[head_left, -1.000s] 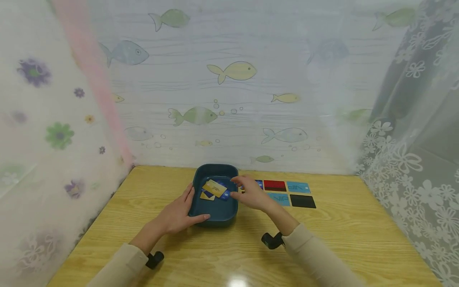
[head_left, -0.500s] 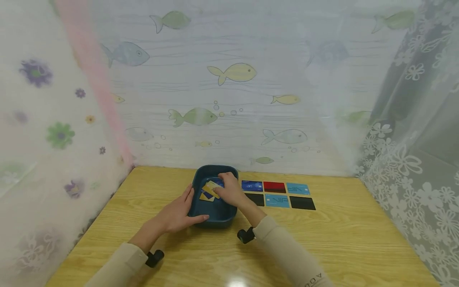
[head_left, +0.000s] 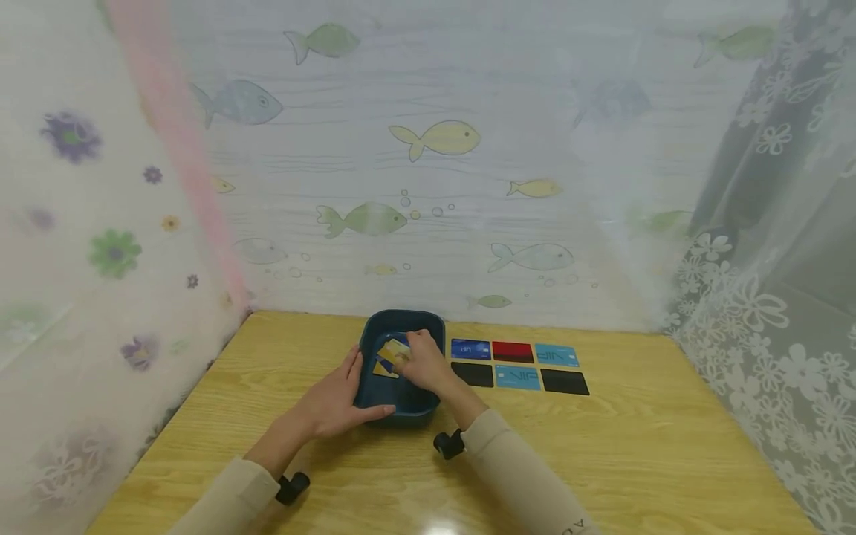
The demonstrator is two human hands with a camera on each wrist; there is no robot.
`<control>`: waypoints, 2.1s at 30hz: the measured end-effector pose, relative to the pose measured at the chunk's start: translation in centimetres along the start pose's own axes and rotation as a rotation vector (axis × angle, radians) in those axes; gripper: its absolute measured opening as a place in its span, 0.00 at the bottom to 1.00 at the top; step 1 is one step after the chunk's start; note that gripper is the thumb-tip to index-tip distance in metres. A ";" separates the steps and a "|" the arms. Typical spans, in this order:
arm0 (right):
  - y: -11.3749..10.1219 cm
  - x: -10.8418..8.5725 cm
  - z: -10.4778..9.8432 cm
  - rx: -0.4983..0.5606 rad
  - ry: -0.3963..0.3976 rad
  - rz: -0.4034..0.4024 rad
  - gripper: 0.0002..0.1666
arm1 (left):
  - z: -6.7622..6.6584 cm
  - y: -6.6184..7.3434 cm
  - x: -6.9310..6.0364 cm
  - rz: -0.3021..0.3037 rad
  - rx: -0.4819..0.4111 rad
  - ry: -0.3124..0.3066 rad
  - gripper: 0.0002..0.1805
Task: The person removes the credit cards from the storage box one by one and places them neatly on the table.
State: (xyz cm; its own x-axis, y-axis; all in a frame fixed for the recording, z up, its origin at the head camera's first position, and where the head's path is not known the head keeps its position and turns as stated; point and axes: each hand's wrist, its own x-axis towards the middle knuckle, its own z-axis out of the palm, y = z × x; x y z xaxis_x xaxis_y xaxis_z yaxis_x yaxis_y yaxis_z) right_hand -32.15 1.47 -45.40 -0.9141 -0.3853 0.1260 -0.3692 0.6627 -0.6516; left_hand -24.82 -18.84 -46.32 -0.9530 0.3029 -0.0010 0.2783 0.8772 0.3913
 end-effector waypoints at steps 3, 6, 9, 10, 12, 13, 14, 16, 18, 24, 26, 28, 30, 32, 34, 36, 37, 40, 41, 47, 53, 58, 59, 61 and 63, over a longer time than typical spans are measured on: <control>-0.1 0.4 0.6 -0.034 -0.026 0.036 0.42 | 0.1 0.0 -0.1 -0.005 -0.009 -0.005 0.71; 0.0 0.8 1.3 -0.068 -0.009 0.078 0.30 | 0.3 0.0 0.0 -0.002 -0.003 -0.011 0.71; 0.3 1.1 2.0 -0.114 0.026 0.128 0.20 | 0.5 0.0 0.3 0.013 -0.001 -0.013 0.70; 0.4 1.2 2.2 -0.130 0.039 0.145 0.20 | 0.6 0.0 0.4 0.015 -0.001 -0.013 0.70; 0.5 1.5 2.4 -0.142 0.067 0.169 0.23 | 0.6 0.0 0.5 0.015 -0.005 -0.007 0.70; 0.6 1.6 2.5 -0.140 0.076 0.179 0.24 | 0.6 0.0 0.5 0.011 -0.005 -0.006 0.70; 0.6 1.6 2.5 -0.137 0.083 0.185 0.26 | 0.6 0.0 0.5 0.007 -0.002 -0.004 0.71; 0.6 1.7 2.6 -0.133 0.096 0.195 0.29 | 0.6 -0.1 0.5 0.002 -0.002 -0.001 0.71; 0.5 1.7 2.6 -0.140 0.093 0.208 0.27 | 0.6 -0.2 0.5 -0.001 -0.003 -0.001 0.71; 0.5 1.4 2.8 -0.165 0.079 0.238 0.18 | 0.8 -0.3 0.5 -0.005 -0.008 -0.017 0.71; 0.4 1.4 2.7 -0.160 0.074 0.243 0.16 | 0.8 -0.4 0.4 -0.007 -0.008 -0.019 0.71; 0.3 1.5 2.7 -0.156 0.066 0.250 0.16 | 0.7 -0.4 0.4 -0.006 -0.010 -0.015 0.71; 0.1 1.6 2.6 -0.154 0.058 0.258 0.18 | 0.6 -0.4 0.3 -0.005 -0.009 -0.011 0.70; 0.0 1.8 2.6 -0.154 0.047 0.268 0.23 | 0.4 -0.4 0.3 -0.005 -0.009 -0.007 0.70; -0.1 2.0 2.6 -0.155 0.041 0.276 0.28 | 0.2 -0.4 0.3 -0.004 -0.012 -0.004 0.71; -0.1 2.3 2.6 -0.155 0.041 0.281 0.33 | 0.1 -0.4 0.4 -0.003 -0.015 0.001 0.71; -0.1 2.4 2.6 -0.158 0.044 0.281 0.34 | 0.0 -0.4 0.4 -0.003 -0.016 0.004 0.71; -0.2 2.6 2.6 -0.168 0.056 0.273 0.38 | -0.1 -0.3 0.4 -0.003 -0.018 0.009 0.71; -0.1 2.7 2.6 -0.170 0.058 0.270 0.40 | -0.1 -0.3 0.4 -0.003 -0.018 0.009 0.71; 0.2 2.6 2.7 -0.115 0.073 0.240 0.29 | 0.1 -0.4 0.5 -0.008 -0.021 -0.005 0.72; 0.3 2.2 2.6 0.068 0.141 0.160 0.17 | 0.3 -0.5 0.7 -0.008 -0.015 -0.007 0.71; 0.2 2.0 2.6 0.094 0.145 0.150 0.18 | 0.6 -0.7 0.8 -0.006 -0.009 -0.010 0.71; 0.3 2.0 2.6 0.091 0.147 0.147 0.18 | 0.6 -0.8 0.8 -0.005 -0.009 -0.011 0.71; 0.3 2.0 2.6 0.088 0.153 0.137 0.18 | 0.7 -0.8 0.9 -0.005 -0.013 -0.014 0.71; 0.3 2.0 2.6 0.086 0.159 0.126 0.17 | 0.8 -0.9 0.9 -0.005 -0.018 -0.015 0.71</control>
State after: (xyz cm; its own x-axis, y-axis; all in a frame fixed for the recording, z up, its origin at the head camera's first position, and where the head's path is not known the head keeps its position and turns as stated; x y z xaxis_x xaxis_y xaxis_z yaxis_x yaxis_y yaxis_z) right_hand -33.62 -0.75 -47.31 -0.9695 -0.1927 0.1518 -0.2413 0.6391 -0.7303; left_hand -25.82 -19.05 -47.37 -0.9524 0.3043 -0.0165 0.2715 0.8718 0.4077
